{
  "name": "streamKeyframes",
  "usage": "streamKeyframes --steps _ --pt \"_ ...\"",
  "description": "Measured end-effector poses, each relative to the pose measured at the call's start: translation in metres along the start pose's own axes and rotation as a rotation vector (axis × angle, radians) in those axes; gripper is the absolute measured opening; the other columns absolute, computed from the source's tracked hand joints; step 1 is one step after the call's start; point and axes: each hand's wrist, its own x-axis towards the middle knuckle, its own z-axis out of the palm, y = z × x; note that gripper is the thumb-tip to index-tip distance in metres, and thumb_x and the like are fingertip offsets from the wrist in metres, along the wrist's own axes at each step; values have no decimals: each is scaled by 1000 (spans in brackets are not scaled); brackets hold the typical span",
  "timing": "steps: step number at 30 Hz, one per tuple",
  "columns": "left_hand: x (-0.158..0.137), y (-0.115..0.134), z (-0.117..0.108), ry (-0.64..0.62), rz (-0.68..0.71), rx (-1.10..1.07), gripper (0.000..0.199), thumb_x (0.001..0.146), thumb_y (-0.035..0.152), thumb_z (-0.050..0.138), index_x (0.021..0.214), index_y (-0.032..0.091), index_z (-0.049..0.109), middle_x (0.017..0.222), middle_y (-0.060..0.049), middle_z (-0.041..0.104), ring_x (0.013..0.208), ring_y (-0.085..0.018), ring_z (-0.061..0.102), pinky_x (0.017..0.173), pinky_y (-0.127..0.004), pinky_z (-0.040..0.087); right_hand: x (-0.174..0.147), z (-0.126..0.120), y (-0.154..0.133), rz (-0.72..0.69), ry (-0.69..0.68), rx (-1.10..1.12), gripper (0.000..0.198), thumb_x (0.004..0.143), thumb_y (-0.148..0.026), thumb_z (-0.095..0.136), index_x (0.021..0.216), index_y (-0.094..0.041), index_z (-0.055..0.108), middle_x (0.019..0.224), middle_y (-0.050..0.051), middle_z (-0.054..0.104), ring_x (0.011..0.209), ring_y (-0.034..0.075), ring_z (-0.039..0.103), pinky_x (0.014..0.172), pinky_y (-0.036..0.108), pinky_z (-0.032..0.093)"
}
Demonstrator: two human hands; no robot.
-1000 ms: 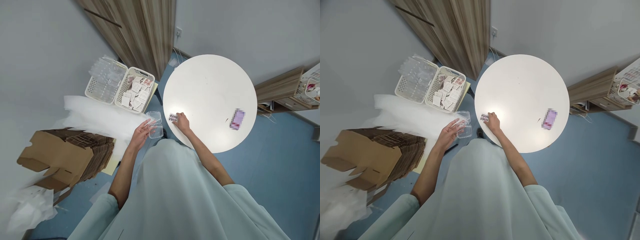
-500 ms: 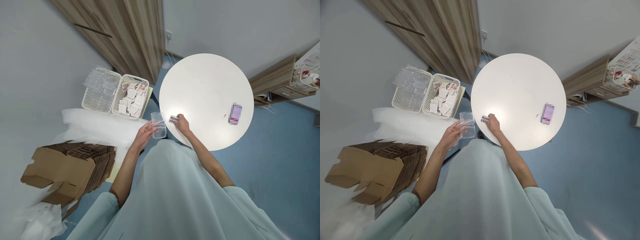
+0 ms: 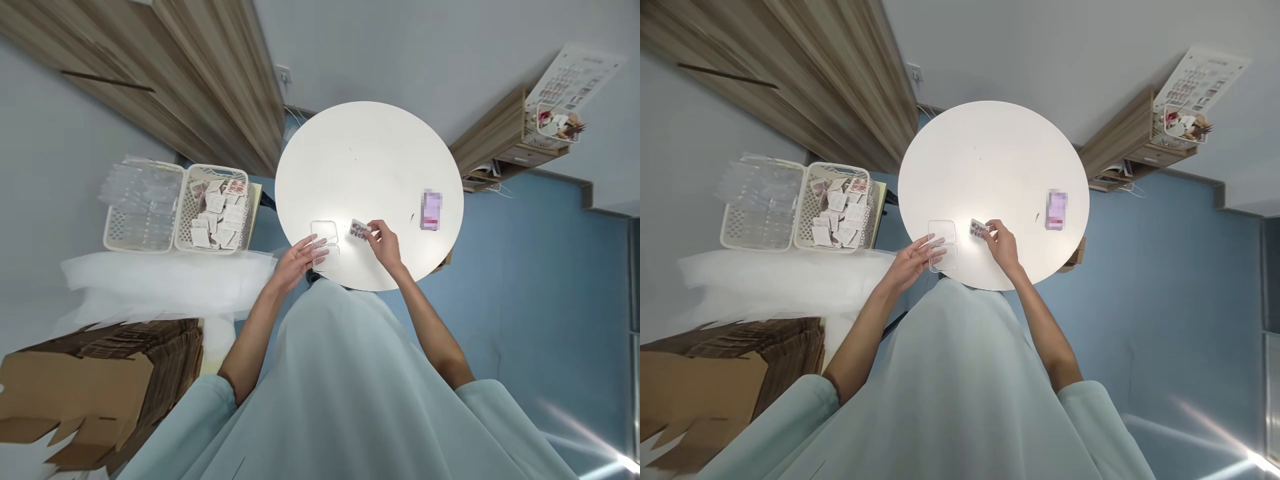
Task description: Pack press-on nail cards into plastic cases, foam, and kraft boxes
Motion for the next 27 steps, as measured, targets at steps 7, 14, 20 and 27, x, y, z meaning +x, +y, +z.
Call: streamKeyframes --steps 7,14,20,27 --pt "23 -10 48 -104 0 -26 63 91 35 82 150 25 61 160 -17 56 136 -34 66 121 -55 47 -22 -66 -35 -6 -19 234 38 94 -58 70 117 -27 66 107 4 70 68 15 62 66 31 51" --pt "30 -7 90 -97 -36 -97 63 91 33 82 149 20 62 146 -16 69 139 -35 64 120 -54 49 -27 -77 -33 -49 -216 300 37 95 -57 71 116 -27 68 101 3 73 66 15 64 63 30 49" --pt "27 -3 107 -112 -8 -62 63 92 37 81 151 22 62 157 -17 59 143 -37 59 121 -55 47 -28 -77 -15 -98 -251 230 32 97 -54 70 116 -28 71 101 2 73 71 17 62 70 32 51" --pt "26 -5 112 -83 -2 -71 64 92 37 81 151 23 62 158 -16 58 147 -38 55 121 -55 47 -28 -79 -7 -218 -238 158 27 102 -50 67 116 -29 75 105 5 66 70 16 59 75 33 53"
